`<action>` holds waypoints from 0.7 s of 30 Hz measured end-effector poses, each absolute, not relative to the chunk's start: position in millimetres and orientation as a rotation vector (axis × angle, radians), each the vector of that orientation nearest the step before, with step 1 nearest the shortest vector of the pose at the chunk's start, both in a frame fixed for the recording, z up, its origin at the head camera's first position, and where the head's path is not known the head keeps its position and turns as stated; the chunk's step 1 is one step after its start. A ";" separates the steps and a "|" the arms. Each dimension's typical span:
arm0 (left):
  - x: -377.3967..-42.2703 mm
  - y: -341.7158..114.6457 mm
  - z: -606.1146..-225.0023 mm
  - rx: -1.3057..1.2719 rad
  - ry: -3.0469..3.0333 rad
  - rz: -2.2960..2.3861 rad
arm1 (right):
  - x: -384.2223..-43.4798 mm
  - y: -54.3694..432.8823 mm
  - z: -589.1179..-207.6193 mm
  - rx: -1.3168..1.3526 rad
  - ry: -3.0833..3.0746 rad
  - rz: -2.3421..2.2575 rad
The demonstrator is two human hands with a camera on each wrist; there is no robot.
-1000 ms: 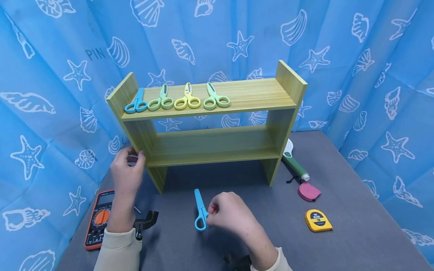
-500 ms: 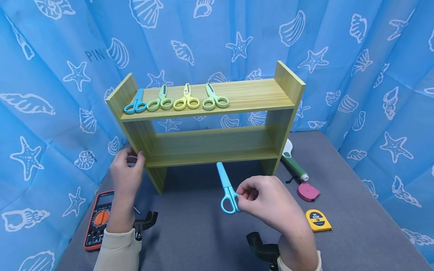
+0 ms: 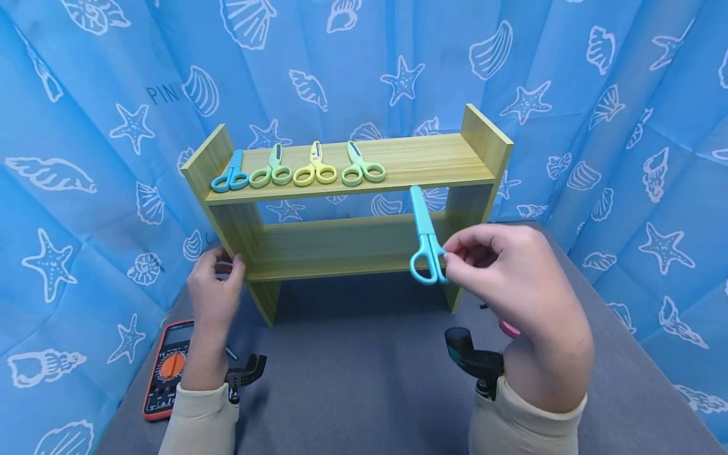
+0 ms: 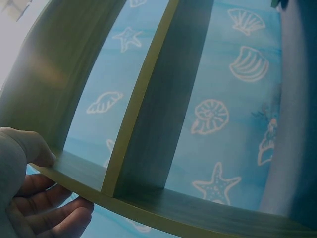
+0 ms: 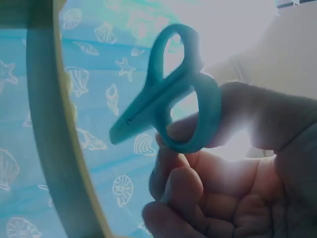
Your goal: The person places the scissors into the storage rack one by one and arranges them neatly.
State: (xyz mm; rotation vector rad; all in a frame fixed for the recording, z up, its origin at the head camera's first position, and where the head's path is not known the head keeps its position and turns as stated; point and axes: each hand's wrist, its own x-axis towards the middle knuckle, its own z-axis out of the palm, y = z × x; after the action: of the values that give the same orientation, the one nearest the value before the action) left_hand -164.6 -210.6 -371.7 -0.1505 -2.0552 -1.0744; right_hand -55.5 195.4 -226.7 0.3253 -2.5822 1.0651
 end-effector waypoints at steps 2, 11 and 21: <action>-164.9 -210.9 -371.8 -0.155 -2.050 -1.076 | -67.8 196.8 -211.7 0.271 -2.596 1.024; -165.2 -210.1 -372.9 -0.152 -2.065 -1.076 | -142.8 192.3 -163.9 0.104 -2.747 0.850; -163.0 -210.0 -371.0 -0.155 -2.053 -1.075 | -206.2 181.4 -153.6 0.131 -2.896 0.767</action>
State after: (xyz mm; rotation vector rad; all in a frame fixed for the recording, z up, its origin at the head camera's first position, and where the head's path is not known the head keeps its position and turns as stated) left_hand -163.0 -210.0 -371.0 -0.1549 -2.0533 -1.0746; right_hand -206.2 181.4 -153.6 0.1313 -2.8956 0.7671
